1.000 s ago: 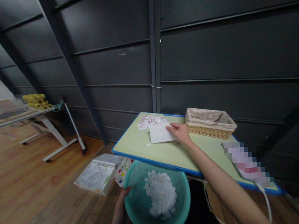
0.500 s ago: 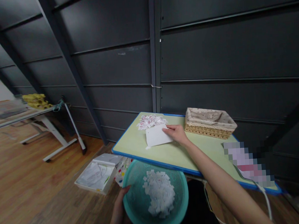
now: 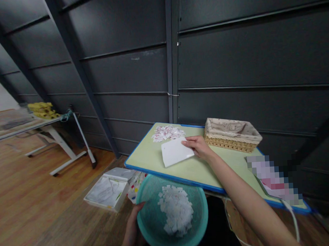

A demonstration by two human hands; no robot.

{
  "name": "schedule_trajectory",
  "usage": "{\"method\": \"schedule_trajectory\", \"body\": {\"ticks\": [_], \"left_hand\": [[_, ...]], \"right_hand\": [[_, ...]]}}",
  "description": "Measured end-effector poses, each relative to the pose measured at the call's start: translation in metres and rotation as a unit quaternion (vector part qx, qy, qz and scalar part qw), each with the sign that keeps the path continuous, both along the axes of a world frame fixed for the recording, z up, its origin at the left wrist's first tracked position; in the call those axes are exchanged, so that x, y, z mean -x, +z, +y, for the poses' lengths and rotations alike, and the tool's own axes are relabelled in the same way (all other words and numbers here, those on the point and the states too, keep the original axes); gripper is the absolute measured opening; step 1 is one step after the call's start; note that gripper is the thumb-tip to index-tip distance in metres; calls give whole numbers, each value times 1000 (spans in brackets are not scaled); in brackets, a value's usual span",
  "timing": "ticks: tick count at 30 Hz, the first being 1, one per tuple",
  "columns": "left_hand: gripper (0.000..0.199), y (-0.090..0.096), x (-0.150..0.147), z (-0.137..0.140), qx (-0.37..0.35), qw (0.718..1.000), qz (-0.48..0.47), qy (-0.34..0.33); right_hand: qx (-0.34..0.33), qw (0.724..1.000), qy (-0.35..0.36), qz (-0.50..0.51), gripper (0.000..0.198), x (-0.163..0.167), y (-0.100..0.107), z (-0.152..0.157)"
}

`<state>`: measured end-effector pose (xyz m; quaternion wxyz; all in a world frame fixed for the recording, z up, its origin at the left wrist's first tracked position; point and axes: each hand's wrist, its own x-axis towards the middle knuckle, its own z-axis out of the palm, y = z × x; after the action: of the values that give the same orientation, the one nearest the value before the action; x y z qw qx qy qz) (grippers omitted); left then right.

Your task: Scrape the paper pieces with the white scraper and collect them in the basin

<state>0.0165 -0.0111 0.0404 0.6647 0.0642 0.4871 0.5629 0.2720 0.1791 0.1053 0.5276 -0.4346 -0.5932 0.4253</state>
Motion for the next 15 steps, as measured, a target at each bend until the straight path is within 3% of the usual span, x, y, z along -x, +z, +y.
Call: {"method": "schedule_trajectory", "body": {"ticks": [3,6,11,15], "left_hand": [[53,-2,-1,0,-1,999,-33,14],[55,-11,-3,0,-2,998,-64,1],[66,-30,-5,-1,-26,995,-94,-5],[73,-31,-6,-2,-21,995,-96,-12]], "right_hand": [[-28,985,-166,31,56,-12,0,12],[-73,955,-287,-24,55,-25,0,18],[-103,933,-315,-142,46,-28,1,14],[-101,929,-314,-170,41,-24,2,11]]}}
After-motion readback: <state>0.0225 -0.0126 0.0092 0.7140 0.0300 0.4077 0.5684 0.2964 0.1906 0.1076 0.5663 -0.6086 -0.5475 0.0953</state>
